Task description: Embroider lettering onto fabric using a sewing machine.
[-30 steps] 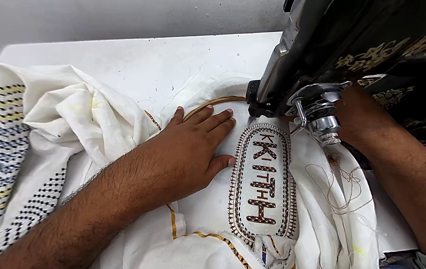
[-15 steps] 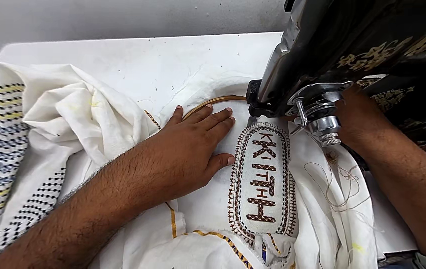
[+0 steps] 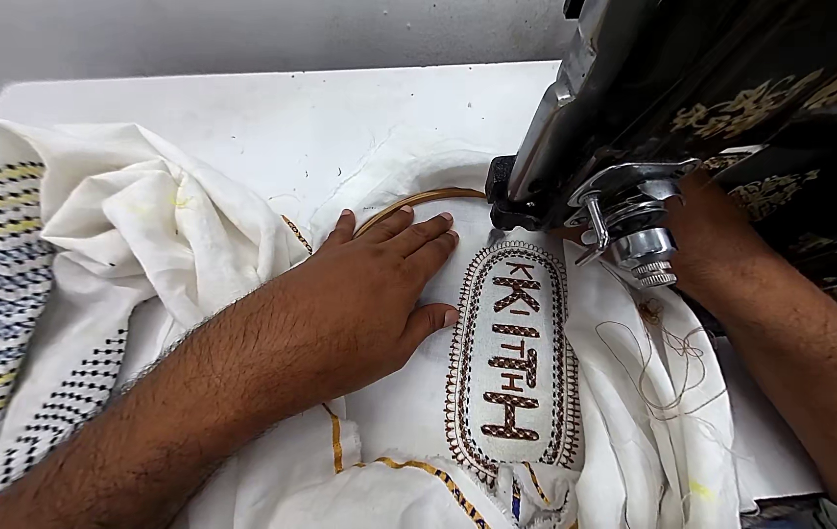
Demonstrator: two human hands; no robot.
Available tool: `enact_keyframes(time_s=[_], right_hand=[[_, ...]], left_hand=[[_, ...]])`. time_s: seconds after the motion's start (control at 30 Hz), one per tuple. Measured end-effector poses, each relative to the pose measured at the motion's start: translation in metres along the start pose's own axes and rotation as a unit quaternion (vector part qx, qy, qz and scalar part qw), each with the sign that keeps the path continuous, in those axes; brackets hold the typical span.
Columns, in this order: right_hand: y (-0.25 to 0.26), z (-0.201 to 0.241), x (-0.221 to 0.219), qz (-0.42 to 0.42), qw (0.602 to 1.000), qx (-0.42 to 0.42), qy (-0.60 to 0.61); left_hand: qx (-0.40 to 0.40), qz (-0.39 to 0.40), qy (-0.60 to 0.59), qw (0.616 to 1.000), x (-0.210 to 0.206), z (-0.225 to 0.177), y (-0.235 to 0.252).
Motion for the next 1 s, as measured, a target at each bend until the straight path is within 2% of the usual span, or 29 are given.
enact_keyframes(time_s=[0.13,0.27,0.77,0.9,1.0], right_hand=[[0.0004,0.0017,0.0010,-0.001,1.000,0.023,0.012],[0.0010,-0.0004,-0.0002,0.026,1.000,0.001,0.010],[-0.0010,0.0009,0.0010,0.005,1.000,-0.007,0.019],[-0.0005,0.0005,0.0008,-0.015,0.999,0.029,0.014],[-0.0007,-0.0002,-0.0002,-0.008,1.000,0.022,0.010]], left_hand=[[-0.005,0.003,0.001,1.000,-0.0005,-0.0012,-0.0006],[-0.004,0.008,0.004,1.000,-0.0002,-0.0019,-0.0015],[-0.005,0.000,-0.002,1.000,-0.0004,-0.0007,0.0011],[-0.005,-0.003,-0.001,1.000,0.0003,-0.0010,0.0014],[-0.007,0.002,0.003,1.000,0.0001,-0.0006,0.0003]])
Point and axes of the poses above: each hand's wrist, its own y-axis towards the middle knuckle, its own x-axis out of the back of the hand, z = x × y, the point moved 8 cm from there along y, towards the middle knuckle, and after that the axes turned 9 degrees about x, right-handed, at the moved point
